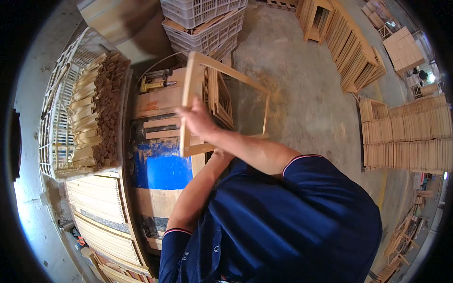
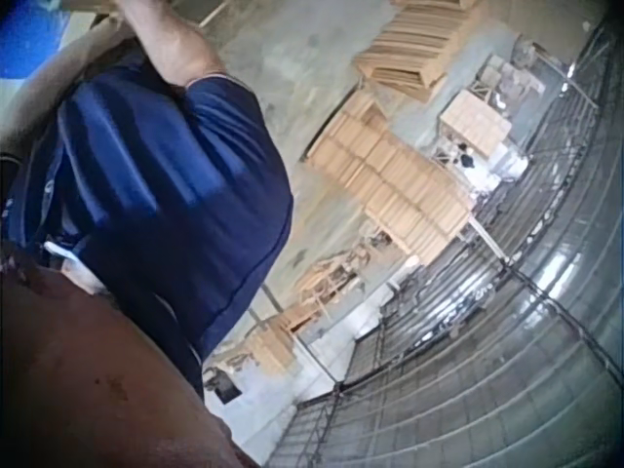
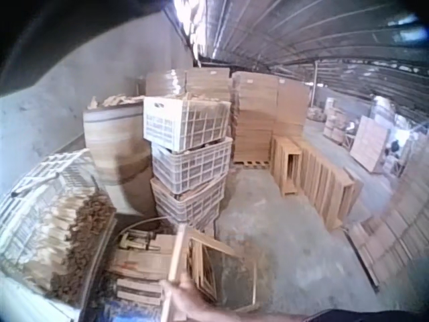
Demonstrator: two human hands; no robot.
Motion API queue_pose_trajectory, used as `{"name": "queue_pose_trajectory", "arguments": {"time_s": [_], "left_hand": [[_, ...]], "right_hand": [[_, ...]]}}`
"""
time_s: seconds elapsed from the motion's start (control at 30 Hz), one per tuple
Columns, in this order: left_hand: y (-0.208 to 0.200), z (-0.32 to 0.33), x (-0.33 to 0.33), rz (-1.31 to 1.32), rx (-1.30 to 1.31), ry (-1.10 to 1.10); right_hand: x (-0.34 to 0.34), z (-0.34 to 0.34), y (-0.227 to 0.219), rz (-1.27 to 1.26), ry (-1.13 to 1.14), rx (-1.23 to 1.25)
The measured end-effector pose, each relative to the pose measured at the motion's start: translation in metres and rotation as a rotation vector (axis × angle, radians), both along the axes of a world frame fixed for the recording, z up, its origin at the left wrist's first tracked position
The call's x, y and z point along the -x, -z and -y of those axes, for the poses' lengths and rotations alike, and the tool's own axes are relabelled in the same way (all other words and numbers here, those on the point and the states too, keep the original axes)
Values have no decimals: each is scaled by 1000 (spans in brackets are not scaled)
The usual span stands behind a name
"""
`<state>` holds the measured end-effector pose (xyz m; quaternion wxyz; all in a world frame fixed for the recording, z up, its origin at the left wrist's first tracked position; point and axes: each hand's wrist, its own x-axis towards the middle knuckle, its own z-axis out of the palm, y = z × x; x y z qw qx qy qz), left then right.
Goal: Assembling wooden frames using a pneumatic nail gun in a workshop environment.
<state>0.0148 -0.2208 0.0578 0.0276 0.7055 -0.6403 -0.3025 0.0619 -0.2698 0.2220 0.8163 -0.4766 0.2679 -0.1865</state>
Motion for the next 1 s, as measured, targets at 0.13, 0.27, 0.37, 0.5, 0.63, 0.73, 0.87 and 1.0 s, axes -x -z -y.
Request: {"name": "queue_pose_trajectory", "arguments": {"time_s": [0.13,0.27,0.37,0.5,0.63,0.73,0.87,1.0], "left_hand": [[-56,17,7,-216,152,165],[-67,-20,-44,-593,192,-165],[-51,-61,-80,-645,180,-558],[-23,-140,-100,-769,132,-967],[-20,-187,-92,-742,110,-1220],[-21,-188,-82,-802,152,-1350],[-15,-215,-57,-766,167,-1619],[-26,-249,-24,-661,82,-1782]], "right_hand": [[42,114,83,-171,98,-30],[75,195,176,-244,34,-204],[58,237,229,-361,17,-217],[0,269,278,-424,24,-162],[-60,280,341,-620,122,-149],[-69,310,398,-823,57,-10],[-82,312,433,-925,92,215],[-105,264,405,-909,-8,-4]]}}
